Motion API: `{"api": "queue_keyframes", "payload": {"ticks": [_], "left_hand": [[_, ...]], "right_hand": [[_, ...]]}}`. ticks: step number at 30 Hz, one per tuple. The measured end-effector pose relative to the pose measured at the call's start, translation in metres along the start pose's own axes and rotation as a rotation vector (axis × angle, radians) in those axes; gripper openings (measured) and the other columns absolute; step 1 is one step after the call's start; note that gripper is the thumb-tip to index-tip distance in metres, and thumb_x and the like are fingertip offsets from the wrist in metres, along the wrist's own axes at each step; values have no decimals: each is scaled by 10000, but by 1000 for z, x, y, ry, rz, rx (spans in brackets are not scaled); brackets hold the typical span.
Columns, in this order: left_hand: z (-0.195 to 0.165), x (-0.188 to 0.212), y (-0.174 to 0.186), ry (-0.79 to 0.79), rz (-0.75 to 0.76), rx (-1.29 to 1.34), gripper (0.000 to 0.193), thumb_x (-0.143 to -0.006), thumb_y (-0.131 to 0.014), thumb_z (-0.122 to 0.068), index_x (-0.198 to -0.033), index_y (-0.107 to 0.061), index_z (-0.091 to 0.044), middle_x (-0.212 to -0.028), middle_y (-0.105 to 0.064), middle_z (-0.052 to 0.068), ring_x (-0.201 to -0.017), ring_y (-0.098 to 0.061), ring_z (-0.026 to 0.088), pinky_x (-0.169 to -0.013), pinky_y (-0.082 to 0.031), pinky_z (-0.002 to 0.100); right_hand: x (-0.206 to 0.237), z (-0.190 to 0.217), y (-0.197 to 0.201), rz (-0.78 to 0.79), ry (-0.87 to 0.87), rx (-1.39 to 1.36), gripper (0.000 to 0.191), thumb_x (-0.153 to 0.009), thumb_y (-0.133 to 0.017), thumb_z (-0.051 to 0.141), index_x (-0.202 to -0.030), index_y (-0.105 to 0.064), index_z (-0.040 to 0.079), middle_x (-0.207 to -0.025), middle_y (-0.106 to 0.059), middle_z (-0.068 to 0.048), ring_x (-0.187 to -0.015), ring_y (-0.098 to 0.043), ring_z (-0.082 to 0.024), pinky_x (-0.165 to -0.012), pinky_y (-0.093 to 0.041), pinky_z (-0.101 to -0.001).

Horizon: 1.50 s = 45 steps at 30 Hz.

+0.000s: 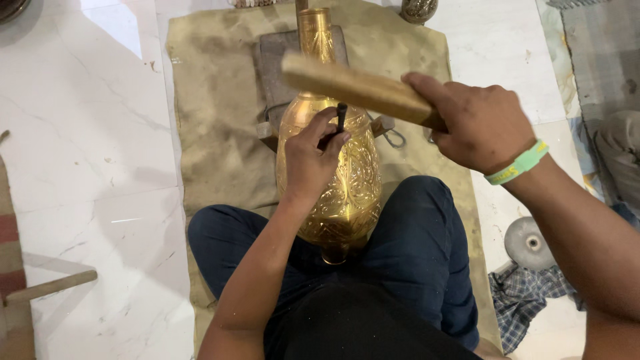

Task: The person sits on the floor with a large brass vase held against their lap. They hold a small punch against the vase surface and repeatedly strike it with a wooden mallet, repositioning the punch to work the embossed pattern across the vase body.

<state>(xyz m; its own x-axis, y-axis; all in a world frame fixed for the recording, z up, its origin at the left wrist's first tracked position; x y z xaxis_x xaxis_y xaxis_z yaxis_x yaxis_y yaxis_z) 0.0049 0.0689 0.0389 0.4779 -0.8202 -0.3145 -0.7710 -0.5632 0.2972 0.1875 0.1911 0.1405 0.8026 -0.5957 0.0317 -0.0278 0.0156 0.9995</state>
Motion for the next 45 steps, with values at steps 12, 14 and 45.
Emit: {"api": "queue_keyframes", "payload": {"ticks": [12, 14, 45], "left_hand": [[4, 5, 1, 36, -48, 16, 411, -890, -822, -79, -1260, -647, -44, -961, -800, 127, -833, -804, 174, -723, -637, 275], [3, 5, 0, 16, -57, 30, 415, -894, -809, -67, -1274, -645, -41, -968, -801, 128, -853, -808, 176, -724, -631, 278], [4, 13, 0, 29, -96, -48, 258, -938, -824, -83, -1150, -682, -41, -942, -799, 124, -858, -810, 179, -754, -627, 290]], "right_hand": [[1, 3, -2, 9, 26, 52, 704, -841, -762, 154, -1483, -483, 228, -902, -751, -92, -655, -713, -350, -517, -547, -470], [1, 3, 5, -85, 34, -144, 776, -828, -733, 148, -1546, -442, 189, -860, -722, -102, -703, -714, -334, -609, -565, -444], [1, 12, 4, 72, 58, 155, 746, -804, -761, 134, -1482, -477, 265, -843, -726, -96, -621, -701, -338, -519, -544, -470]]}}
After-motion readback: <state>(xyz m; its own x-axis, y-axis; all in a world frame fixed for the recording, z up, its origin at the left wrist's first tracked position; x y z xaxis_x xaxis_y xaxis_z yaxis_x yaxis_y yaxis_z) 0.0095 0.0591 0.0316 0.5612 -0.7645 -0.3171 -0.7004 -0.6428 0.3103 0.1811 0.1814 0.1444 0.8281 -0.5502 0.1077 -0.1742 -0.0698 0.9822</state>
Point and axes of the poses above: each hand's wrist, its own x-axis away from the middle knuckle, its own y-axis out of the back of the hand, z = x × y, the point moved 5 cm from there along -x, towards the middle knuckle
